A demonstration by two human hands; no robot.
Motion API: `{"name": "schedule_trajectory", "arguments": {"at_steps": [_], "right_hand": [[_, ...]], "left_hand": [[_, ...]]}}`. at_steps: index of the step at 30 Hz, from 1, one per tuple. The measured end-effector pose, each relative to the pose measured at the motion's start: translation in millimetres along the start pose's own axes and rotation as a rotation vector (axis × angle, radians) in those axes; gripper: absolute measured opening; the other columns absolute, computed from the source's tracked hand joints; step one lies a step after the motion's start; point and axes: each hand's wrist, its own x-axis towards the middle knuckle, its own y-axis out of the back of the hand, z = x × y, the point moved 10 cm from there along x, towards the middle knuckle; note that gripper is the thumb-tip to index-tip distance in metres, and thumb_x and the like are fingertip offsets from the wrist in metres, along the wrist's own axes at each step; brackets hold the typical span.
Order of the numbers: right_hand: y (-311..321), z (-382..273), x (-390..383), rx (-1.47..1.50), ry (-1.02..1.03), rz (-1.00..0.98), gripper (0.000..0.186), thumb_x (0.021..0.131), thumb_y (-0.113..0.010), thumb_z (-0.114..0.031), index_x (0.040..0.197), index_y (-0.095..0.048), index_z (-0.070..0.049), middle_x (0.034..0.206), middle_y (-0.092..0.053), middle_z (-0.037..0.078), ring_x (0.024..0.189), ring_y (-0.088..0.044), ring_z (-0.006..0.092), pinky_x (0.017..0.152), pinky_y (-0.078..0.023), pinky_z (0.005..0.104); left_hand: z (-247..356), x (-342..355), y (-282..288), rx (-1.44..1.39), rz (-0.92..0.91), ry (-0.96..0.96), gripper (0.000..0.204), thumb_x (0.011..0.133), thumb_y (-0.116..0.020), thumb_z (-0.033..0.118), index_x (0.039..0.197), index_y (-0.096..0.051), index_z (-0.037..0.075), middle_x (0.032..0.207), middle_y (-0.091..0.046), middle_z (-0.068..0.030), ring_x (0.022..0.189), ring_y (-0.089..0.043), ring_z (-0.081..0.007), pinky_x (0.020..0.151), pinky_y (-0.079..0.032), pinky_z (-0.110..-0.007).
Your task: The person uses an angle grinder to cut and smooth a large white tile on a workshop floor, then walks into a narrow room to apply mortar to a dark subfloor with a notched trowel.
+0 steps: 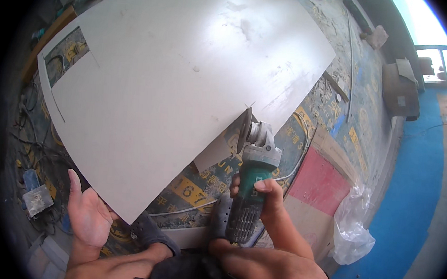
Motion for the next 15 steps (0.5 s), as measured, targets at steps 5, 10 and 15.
{"name": "schedule_trajectory", "arguments": {"at_steps": [5, 10, 15], "right_hand": [[-4.3, 6.0, 1.3, 0.060, -0.011, 0.027, 0.057, 0.070, -0.069, -0.027, 0.119, -0.057, 0.000, 0.099, -0.067, 0.017, 0.086, -0.069, 0.0290, 0.074, -0.060, 0.0395], [-9.6, 6.9, 0.5, 0.106, -0.003, 0.046, 0.055, 0.070, -0.068, -0.025, 0.118, -0.057, 0.000, 0.099, -0.067, 0.017, 0.085, -0.069, 0.0292, 0.077, -0.059, 0.0403], [-15.4, 7.1, 2.1, 0.105, 0.013, 0.029, 0.056, 0.070, -0.068, -0.023, 0.119, -0.055, -0.001, 0.099, -0.066, 0.017, 0.086, -0.068, 0.0294, 0.081, -0.058, 0.0411]], "left_hand": [[1.2, -0.9, -1.9, 0.001, -0.021, -0.005, 0.103, 0.097, -0.028, 0.077, 0.152, -0.025, -0.010, 0.151, -0.044, -0.0227, 0.134, -0.051, -0.0362, 0.104, -0.047, -0.050], [0.7, -0.6, -2.7, 0.014, -0.054, 0.003, 0.103, 0.097, -0.027, 0.077, 0.153, -0.024, -0.009, 0.150, -0.045, -0.0230, 0.133, -0.051, -0.0363, 0.104, -0.047, -0.050], [3.4, -1.8, -2.9, 0.013, -0.021, -0.007, 0.105, 0.096, -0.027, 0.078, 0.153, -0.023, -0.010, 0.150, -0.045, -0.0235, 0.132, -0.053, -0.0367, 0.104, -0.047, -0.051]]}}
